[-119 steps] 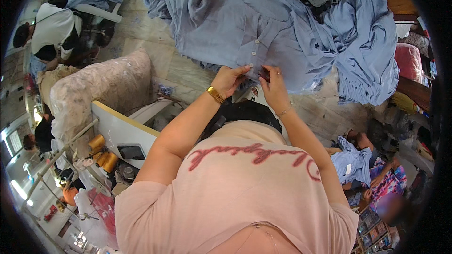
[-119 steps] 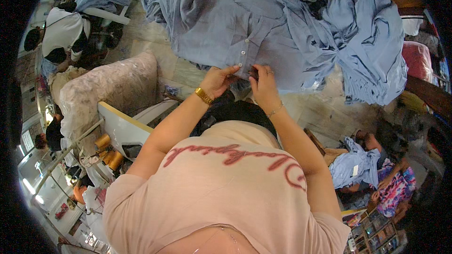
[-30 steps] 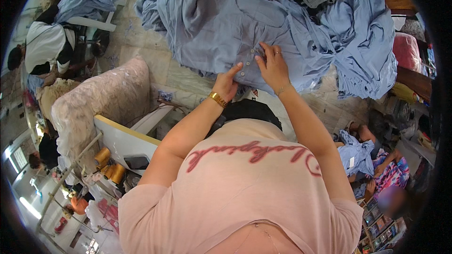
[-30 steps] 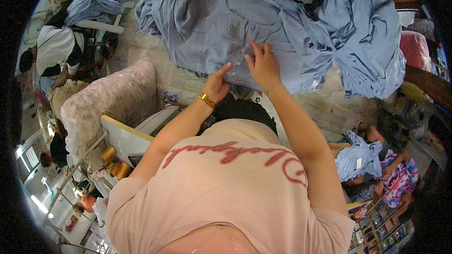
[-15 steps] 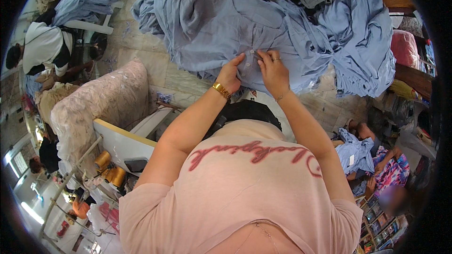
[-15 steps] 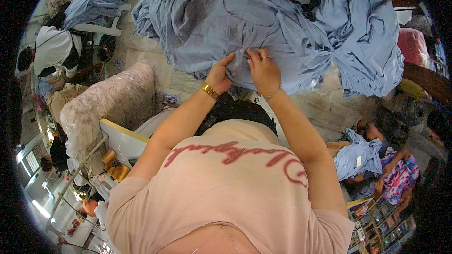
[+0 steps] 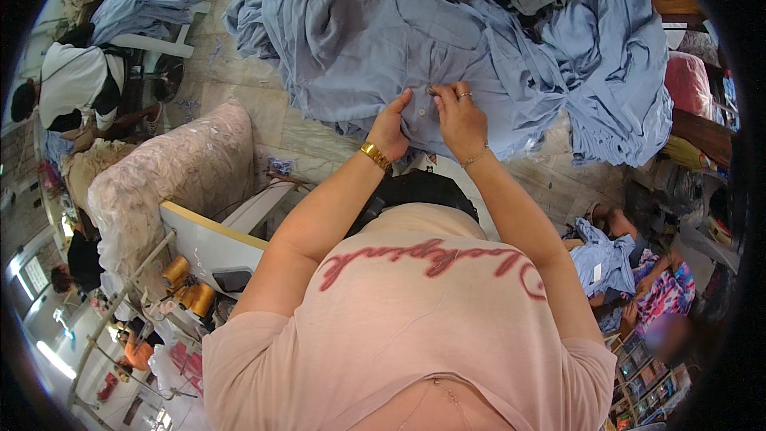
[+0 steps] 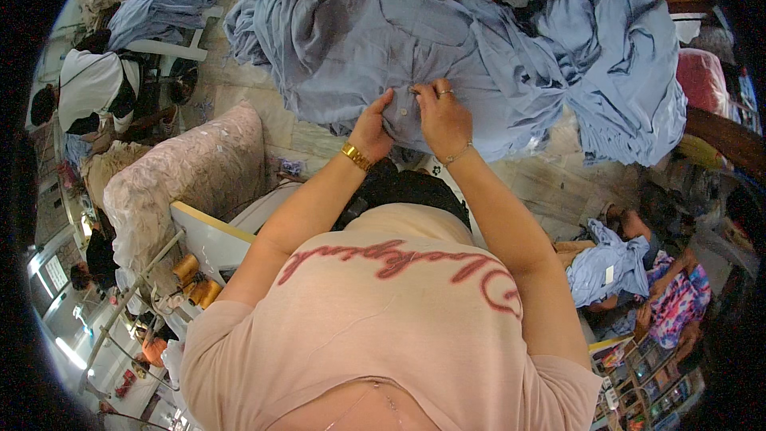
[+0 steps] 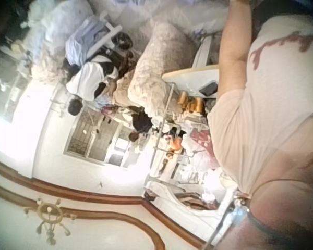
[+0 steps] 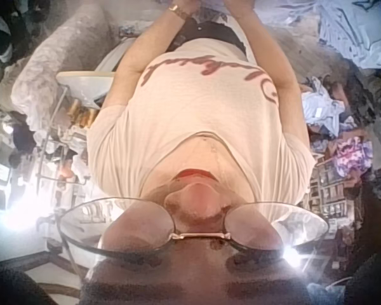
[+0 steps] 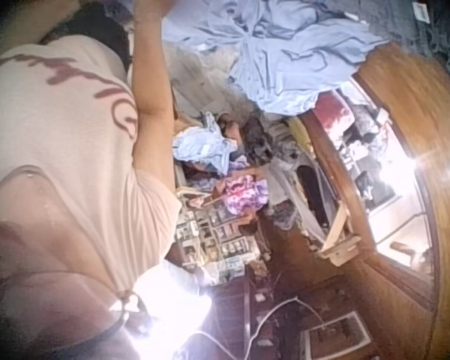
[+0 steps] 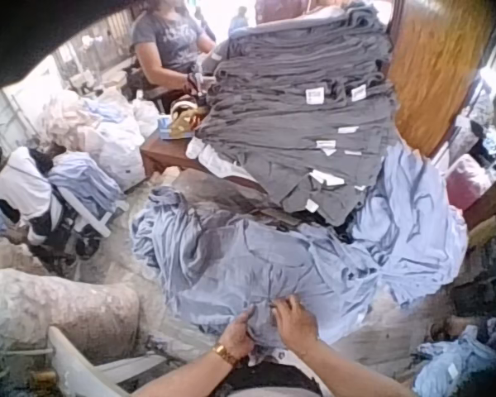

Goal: The person picks up, unfolds, and spreads out several blue button-down shirts from a pile on a table to look at the front panels and buttons.

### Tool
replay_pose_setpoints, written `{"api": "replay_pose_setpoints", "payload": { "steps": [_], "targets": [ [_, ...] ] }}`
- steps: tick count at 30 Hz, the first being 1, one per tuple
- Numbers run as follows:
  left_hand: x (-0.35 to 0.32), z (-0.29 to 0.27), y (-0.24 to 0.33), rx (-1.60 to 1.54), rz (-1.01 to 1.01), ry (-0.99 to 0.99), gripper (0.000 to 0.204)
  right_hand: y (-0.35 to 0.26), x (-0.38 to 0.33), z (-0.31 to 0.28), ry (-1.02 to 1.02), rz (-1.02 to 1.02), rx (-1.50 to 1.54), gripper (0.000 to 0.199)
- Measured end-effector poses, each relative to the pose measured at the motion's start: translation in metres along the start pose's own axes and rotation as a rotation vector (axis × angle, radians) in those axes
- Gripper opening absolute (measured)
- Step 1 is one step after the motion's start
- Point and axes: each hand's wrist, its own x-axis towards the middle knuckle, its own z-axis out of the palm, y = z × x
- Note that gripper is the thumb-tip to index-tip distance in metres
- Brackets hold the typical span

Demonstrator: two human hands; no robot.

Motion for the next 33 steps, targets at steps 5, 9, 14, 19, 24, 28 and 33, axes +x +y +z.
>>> {"api": "replay_pose_setpoints", "payload": {
  "steps": [5,9,14,19,24,28,33],
  "targets": [
    [-0.009,0.004,0.0,-0.081,-0.032,0.032,0.034,0.047,-0.009,0.017,0.519,0.075,0.148,0.023],
    [-0.024,-0.028,-0.004,-0.052,0.008,0.223,0.037,0.081,-0.045,0.007,0.531,0.656,0.679,0.025],
    [-0.041,-0.103,0.018,0.122,0.266,0.393,0.038,0.138,-0.107,0.035,0.624,1.029,0.941,0.019],
    [-0.04,-0.124,0.071,0.678,0.939,0.69,0.04,0.128,-0.128,0.042,0.469,1.175,1.236,0.02],
    [-0.051,-0.122,0.103,1.024,0.754,0.69,0.021,0.132,-0.153,0.052,0.553,1.137,0.88,0.026],
    [-0.064,-0.121,0.104,0.984,0.632,0.567,0.025,0.138,-0.161,0.033,0.658,1.084,0.559,0.027],
    [-0.098,-0.044,0.125,0.584,0.306,0.187,0.033,0.121,-0.123,-0.08,0.814,0.785,0.792,0.019]
  ]
}}
